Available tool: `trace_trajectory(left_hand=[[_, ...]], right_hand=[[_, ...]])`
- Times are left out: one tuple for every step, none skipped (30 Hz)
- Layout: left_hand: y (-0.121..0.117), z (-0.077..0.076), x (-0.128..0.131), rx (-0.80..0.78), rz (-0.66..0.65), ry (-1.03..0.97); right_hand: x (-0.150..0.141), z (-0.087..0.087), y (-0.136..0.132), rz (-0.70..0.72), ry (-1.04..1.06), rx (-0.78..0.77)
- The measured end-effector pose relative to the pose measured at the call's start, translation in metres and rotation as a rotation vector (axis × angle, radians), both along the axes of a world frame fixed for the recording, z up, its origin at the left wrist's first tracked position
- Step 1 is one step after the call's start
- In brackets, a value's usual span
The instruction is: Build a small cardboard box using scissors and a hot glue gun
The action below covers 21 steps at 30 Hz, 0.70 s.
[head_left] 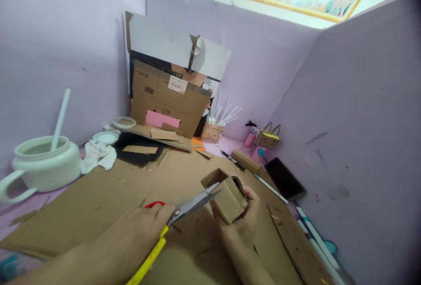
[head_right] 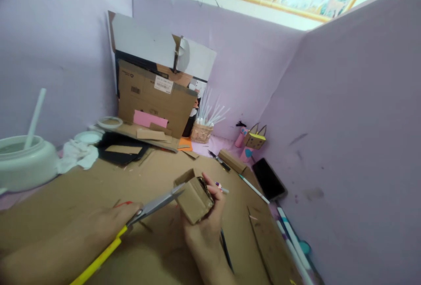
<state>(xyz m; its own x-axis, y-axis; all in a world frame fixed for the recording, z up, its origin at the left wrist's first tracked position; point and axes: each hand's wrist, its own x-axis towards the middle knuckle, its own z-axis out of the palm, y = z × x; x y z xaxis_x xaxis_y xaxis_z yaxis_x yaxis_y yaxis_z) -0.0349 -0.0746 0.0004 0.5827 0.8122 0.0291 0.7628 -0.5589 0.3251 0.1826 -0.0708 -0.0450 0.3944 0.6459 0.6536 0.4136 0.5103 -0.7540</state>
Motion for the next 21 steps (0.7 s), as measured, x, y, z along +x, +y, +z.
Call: trace_trajectory(left_hand=[[0.000, 0.000, 0.000, -0.014, 0.006, 0.007], [0.000, 0.001, 0.001, -0.025, 0.012, 0.016], [-0.001, 0.003, 0.002, -0.031, 0.016, 0.022], [-0.002, 0.006, 0.002, -0.035, 0.018, 0.025], [-0.003, 0.008, 0.003, -0.039, 0.016, 0.024], [-0.005, 0.011, 0.004, -0.045, 0.008, 0.024], [-0.006, 0.014, 0.004, -0.048, 0.001, 0.024], [-0.007, 0.015, 0.004, -0.049, -0.003, 0.026], [-0.007, 0.017, 0.004, -0.046, -0.003, 0.028], [-0.008, 0.017, 0.004, -0.042, -0.001, 0.032], [-0.008, 0.017, 0.004, -0.041, 0.001, 0.038], [-0.008, 0.017, 0.004, -0.039, 0.006, 0.044], [-0.008, 0.016, 0.004, -0.039, 0.013, 0.048], [-0.008, 0.016, 0.004, -0.040, 0.016, 0.050], [-0.008, 0.015, 0.004, -0.041, 0.021, 0.046], [-0.008, 0.015, 0.004, -0.046, 0.021, 0.039], [-0.008, 0.015, 0.004, -0.053, 0.015, 0.028], [-0.008, 0.015, 0.004, -0.059, 0.009, 0.012], [-0.009, 0.015, 0.003, -0.067, -0.001, -0.005], [-0.009, 0.016, 0.002, -0.076, -0.009, -0.024], [-0.010, 0.016, 0.001, -0.084, -0.011, -0.042]], right_hand=[[0.000, 0.000, 0.000, -0.002, -0.005, 0.011], [-0.001, 0.001, 0.000, -0.004, -0.020, 0.014], [-0.001, 0.001, 0.000, -0.012, -0.032, 0.014], [-0.001, 0.002, -0.001, -0.019, -0.039, 0.015], [-0.002, 0.002, -0.001, -0.027, -0.043, 0.015], [-0.002, 0.003, -0.001, -0.034, -0.045, 0.012], [-0.003, 0.004, -0.001, -0.040, -0.045, 0.010], [-0.003, 0.005, -0.001, -0.043, -0.042, 0.010], [-0.004, 0.006, -0.001, -0.042, -0.037, 0.015], [-0.004, 0.007, -0.002, -0.038, -0.033, 0.024], [-0.005, 0.008, -0.002, -0.034, -0.028, 0.033], [-0.005, 0.009, -0.002, -0.031, -0.026, 0.041], [-0.005, 0.009, -0.002, -0.034, -0.025, 0.050], [-0.006, 0.009, -0.002, -0.039, -0.028, 0.052], [-0.006, 0.009, -0.002, -0.046, -0.032, 0.046], [-0.006, 0.009, -0.002, -0.056, -0.033, 0.037], [-0.007, 0.009, -0.003, -0.065, -0.034, 0.029], [-0.007, 0.009, -0.003, -0.071, -0.034, 0.025], [-0.007, 0.009, -0.003, -0.076, -0.034, 0.025], [-0.007, 0.008, -0.004, -0.079, -0.033, 0.028], [-0.006, 0.008, -0.004, -0.083, -0.032, 0.038]])
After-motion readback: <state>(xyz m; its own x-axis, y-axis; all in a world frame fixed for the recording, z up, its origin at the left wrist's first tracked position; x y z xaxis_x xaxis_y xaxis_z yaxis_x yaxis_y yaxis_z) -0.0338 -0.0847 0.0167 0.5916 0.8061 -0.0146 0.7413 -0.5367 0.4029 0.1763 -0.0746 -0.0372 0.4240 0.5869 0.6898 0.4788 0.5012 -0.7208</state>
